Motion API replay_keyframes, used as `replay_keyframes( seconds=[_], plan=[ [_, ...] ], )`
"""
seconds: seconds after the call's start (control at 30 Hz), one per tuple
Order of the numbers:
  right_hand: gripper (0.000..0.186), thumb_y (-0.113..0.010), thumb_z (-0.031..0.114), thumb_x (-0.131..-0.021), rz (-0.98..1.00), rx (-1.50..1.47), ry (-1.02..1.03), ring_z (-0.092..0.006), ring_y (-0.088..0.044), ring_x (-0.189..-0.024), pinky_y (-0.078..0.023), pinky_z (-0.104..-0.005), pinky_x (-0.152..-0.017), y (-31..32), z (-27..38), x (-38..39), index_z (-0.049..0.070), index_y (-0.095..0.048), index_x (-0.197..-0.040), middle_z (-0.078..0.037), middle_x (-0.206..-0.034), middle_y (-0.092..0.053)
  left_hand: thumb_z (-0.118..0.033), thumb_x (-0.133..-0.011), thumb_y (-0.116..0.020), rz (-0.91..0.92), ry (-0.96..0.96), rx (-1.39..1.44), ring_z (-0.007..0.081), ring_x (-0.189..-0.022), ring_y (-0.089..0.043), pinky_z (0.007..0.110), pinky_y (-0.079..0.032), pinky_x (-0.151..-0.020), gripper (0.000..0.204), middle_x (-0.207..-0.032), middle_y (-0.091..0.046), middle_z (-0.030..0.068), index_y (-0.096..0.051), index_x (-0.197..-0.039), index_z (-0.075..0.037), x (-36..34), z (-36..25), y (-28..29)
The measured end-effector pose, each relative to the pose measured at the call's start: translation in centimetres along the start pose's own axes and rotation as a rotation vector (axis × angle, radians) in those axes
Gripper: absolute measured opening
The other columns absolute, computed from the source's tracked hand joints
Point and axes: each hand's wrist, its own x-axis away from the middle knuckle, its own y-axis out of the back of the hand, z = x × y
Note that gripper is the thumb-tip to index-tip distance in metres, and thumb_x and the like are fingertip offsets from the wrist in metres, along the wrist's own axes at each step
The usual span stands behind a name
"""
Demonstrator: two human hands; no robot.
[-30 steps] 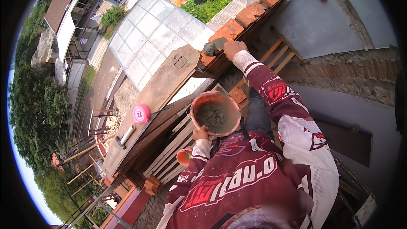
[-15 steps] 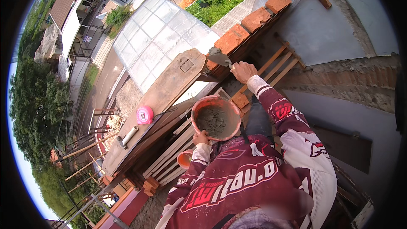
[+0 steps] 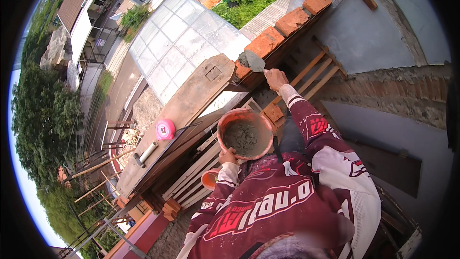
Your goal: The person scoops mortar from a bucket with a trowel and applies it to a row of bricks on a scaffold. They spread the mortar along the brick joints and smooth the surface, repeating the process along the wall.
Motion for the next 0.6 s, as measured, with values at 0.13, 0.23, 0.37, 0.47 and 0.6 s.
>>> replay_keyframes(
  seconds=[0.13,0.23,0.37,0.47,0.6],
  plan=[
    [0.051,-0.042,0.041,-0.095,0.029,-0.32,-0.115,-0.0335,-0.069,-0.066,-0.055,-0.0436,-0.064,-2.0,-1.9,-1.2,-0.002,-0.068,-0.088,-0.02,-0.068,-0.067,0.005,-0.068,-0.061,0.029,0.0,0.02,0.0198,-0.052,-0.056,0.033,-0.046,-0.045,0.017,-0.069,-0.059,0.0076,-0.058,-0.084,0.005,-0.2,-0.2,0.1],
    [0.051,-0.041,0.042,-0.096,0.078,-0.362,-0.167,-0.0367,-0.07,-0.076,-0.056,-0.0463,-0.072,-4.4,-2.1,-1.7,0.001,-0.069,-0.09,-0.023,-0.076,-0.069,0.006,-0.069,-0.059,0.038,0.002,0.059,0.0195,-0.053,-0.057,0.033,-0.047,-0.045,0.017,-0.071,-0.059,0.0073,-0.059,-0.086,0.005,0.1,-0.6,0.0],
    [0.048,-0.042,0.044,-0.098,-0.052,-0.024,-0.049,-0.047,-0.059,-0.108,-0.048,-0.0509,-0.094,-6.0,-0.8,-1.2,0.004,-0.069,-0.105,-0.028,-0.109,-0.065,0.007,-0.069,-0.058,0.026,0.018,0.019,0.0201,-0.056,-0.059,0.034,-0.05,-0.047,0.02,-0.073,-0.059,0.0071,-0.059,-0.089,0.005,1.0,-1.7,0.0],
    [0.048,-0.042,0.043,-0.098,-0.006,0.025,-0.014,-0.0458,-0.061,-0.107,-0.049,-0.0508,-0.093,-5.5,0.4,-0.3,0.004,-0.069,-0.105,-0.027,-0.108,-0.066,0.008,-0.069,-0.058,0.013,0.022,-0.043,0.0211,-0.058,-0.06,0.034,-0.05,-0.047,0.022,-0.073,-0.06,0.0077,-0.059,-0.09,0.006,1.6,-2.2,-0.3],
    [0.045,-0.042,0.04,-0.099,0.052,0.046,-0.023,-0.0446,-0.061,-0.107,-0.049,-0.051,-0.093,-4.7,1.9,0.8,0.003,-0.069,-0.105,-0.027,-0.108,-0.066,0.006,-0.068,-0.06,0.019,0.04,-0.018,0.0223,-0.058,-0.061,0.035,-0.049,-0.046,0.026,-0.073,-0.06,0.008,-0.059,-0.093,0.005,1.1,-1.6,-0.7]
  ],
)
